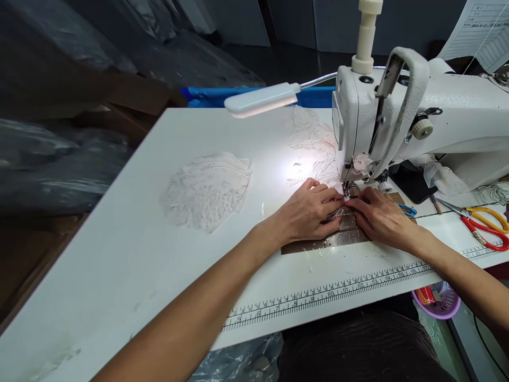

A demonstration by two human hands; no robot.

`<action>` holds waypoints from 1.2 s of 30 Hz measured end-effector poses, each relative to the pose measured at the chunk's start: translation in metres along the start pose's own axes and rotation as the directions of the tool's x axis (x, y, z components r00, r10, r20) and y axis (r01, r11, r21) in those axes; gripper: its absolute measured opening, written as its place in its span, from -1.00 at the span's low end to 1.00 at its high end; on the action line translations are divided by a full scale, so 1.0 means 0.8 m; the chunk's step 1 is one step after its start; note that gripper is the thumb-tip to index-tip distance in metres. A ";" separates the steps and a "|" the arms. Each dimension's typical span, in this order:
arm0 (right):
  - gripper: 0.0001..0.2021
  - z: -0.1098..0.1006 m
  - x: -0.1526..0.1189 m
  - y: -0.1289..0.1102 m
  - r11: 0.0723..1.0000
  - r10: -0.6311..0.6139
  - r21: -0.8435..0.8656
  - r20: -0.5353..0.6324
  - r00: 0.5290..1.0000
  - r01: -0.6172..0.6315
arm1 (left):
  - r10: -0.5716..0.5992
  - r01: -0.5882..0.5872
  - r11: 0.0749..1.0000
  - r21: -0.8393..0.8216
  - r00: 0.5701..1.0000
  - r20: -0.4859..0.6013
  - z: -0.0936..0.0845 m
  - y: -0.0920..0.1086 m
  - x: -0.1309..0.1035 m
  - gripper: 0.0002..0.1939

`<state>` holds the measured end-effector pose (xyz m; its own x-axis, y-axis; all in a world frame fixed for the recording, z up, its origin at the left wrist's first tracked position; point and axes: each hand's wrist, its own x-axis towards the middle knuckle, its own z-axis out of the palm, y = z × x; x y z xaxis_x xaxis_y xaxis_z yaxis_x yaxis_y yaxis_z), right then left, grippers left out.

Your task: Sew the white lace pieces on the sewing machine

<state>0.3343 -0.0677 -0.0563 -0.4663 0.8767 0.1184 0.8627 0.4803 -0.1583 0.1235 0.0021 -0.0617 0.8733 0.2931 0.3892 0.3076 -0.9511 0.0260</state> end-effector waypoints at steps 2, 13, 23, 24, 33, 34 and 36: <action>-0.68 -0.001 0.001 -0.002 1.000 0.007 -0.005 0.020 1.000 -0.007 | -0.003 0.003 1.000 -0.001 1.000 0.001 -0.001 0.000 0.000 -0.72; -0.68 -0.004 0.005 -0.005 0.998 0.027 -0.057 0.048 0.999 -0.024 | -0.043 0.045 0.997 -0.057 0.998 0.040 -0.003 -0.004 -0.002 -0.68; -0.62 -0.013 0.004 0.005 0.996 0.054 0.067 0.017 0.998 -0.055 | -0.101 0.103 0.995 -0.010 0.987 0.125 0.001 -0.006 -0.004 -0.60; -0.63 -0.016 0.003 0.011 0.988 0.065 0.139 0.009 0.998 -0.065 | -0.106 0.108 0.994 -0.007 0.985 0.133 0.001 -0.006 -0.004 -0.60; -0.56 -0.016 0.016 0.045 0.871 0.268 0.431 -0.019 0.963 -0.234 | -0.108 0.112 0.993 -0.024 0.987 0.117 0.003 -0.010 -0.004 -0.58; -0.55 -0.015 0.017 0.045 0.866 0.293 0.435 -0.038 0.955 -0.248 | -0.110 0.113 0.993 -0.024 0.988 0.113 0.004 -0.010 -0.005 -0.58; -0.54 -0.014 0.016 0.041 0.862 0.303 0.449 -0.080 0.950 -0.237 | -0.113 0.116 0.993 -0.018 0.987 0.112 0.005 -0.010 -0.005 -0.57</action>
<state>0.3585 -0.0409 -0.0492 -0.1663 0.9757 0.1427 0.7659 0.2190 -0.6045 0.1186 0.0091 -0.0669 0.8696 0.4079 0.2784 0.3999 -0.9124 0.0875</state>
